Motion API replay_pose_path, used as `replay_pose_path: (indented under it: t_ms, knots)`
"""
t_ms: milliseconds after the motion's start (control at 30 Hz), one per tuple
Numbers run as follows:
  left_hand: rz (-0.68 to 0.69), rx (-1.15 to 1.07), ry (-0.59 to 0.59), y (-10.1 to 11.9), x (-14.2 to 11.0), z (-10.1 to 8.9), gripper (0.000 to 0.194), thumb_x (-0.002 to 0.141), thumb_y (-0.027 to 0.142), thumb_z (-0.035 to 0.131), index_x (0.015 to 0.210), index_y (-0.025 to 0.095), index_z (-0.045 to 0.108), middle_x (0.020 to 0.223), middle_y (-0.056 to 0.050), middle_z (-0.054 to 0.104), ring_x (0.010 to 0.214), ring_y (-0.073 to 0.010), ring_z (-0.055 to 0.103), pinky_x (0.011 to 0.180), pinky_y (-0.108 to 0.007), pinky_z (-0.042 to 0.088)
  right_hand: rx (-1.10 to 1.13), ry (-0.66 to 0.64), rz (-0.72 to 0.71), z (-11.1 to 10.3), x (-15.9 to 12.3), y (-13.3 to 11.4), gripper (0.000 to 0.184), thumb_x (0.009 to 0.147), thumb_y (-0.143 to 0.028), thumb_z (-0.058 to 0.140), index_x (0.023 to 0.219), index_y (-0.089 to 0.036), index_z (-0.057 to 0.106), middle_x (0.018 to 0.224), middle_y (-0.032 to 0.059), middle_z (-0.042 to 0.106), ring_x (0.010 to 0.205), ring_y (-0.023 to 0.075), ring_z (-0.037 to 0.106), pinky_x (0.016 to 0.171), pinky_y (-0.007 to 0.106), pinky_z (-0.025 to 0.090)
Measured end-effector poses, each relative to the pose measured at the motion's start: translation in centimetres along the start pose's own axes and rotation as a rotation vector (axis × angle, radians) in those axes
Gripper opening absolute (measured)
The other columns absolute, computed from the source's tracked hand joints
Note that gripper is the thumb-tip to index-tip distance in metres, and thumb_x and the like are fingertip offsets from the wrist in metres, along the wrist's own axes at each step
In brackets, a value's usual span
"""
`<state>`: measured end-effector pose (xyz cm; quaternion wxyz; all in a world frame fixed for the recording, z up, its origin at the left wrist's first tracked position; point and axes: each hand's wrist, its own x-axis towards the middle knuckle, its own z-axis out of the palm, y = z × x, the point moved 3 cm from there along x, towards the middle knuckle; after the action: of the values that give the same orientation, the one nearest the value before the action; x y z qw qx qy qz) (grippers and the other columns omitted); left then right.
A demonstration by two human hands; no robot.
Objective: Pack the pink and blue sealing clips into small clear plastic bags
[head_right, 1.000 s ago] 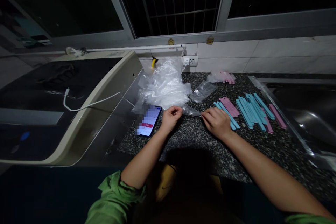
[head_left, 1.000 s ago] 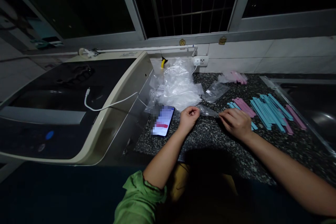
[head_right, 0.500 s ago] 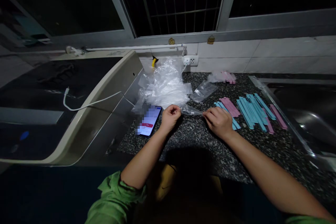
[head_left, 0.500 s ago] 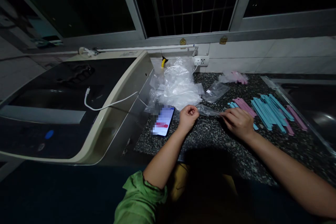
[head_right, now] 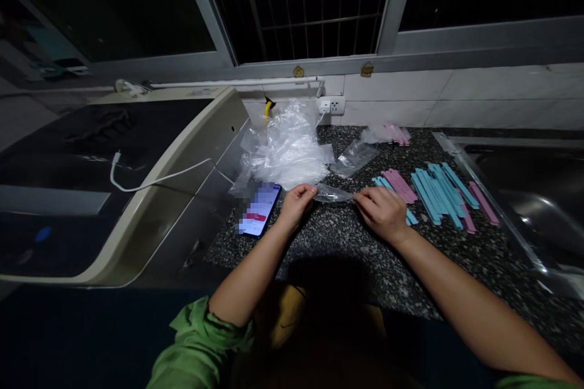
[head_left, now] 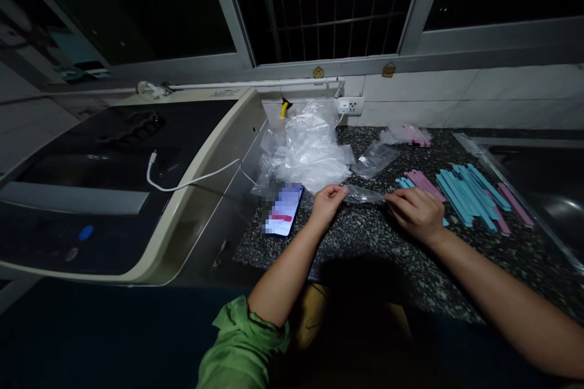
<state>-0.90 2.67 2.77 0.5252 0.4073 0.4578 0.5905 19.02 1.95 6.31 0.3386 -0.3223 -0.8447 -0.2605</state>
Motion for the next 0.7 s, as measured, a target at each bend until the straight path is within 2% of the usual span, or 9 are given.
replay_pose_path:
  t_ms: [233,400,567,700]
  knots:
    - [0.037,0.034,0.036,0.0,0.1,0.0,0.028,0.055,0.041,0.071,0.062,0.016,0.059,0.052,0.006,0.05,0.052,-0.0062,0.043,0.053,-0.02,0.033,0.129,0.036,0.077,0.0,0.0,0.1,0.01,0.08,-0.02,0.057,0.083,-0.021,0.067,0.074,0.0039,0.068,0.067,0.0152,0.058,0.059,0.028,0.043]
    - [0.095,0.105,-0.013,0.5,-0.2,0.3,0.028,0.055,0.04,0.071,0.062,0.016,0.06,0.055,0.005,0.053,0.051,-0.0059,0.043,0.052,-0.02,0.035,0.35,0.07,0.321,0.9,-0.3,1.2,0.013,0.081,-0.022,0.053,0.086,-0.021,0.065,0.08,0.0055,0.068,0.073,0.0185,0.062,0.067,0.033,0.049]
    - [0.311,0.266,-0.104,0.9,-0.5,0.6,0.023,0.062,0.037,0.068,0.061,0.016,0.062,0.064,0.0,0.056,0.055,-0.007,0.045,0.052,-0.02,0.035,0.534,0.054,0.571,1.9,-1.0,2.7,0.016,0.082,-0.027,0.05,0.085,-0.022,0.065,0.081,0.0036,0.069,0.073,0.0185,0.063,0.065,0.034,0.051]
    - [0.452,0.369,-0.208,0.8,-0.8,0.9,0.018,0.069,0.034,0.063,0.065,0.016,0.065,0.07,-0.002,0.058,0.054,-0.0069,0.044,0.049,-0.02,0.034,0.656,0.021,0.65,2.5,-1.3,3.3,0.018,0.082,-0.034,0.052,0.081,-0.022,0.066,0.076,0.0027,0.07,0.068,0.0176,0.063,0.058,0.032,0.05]
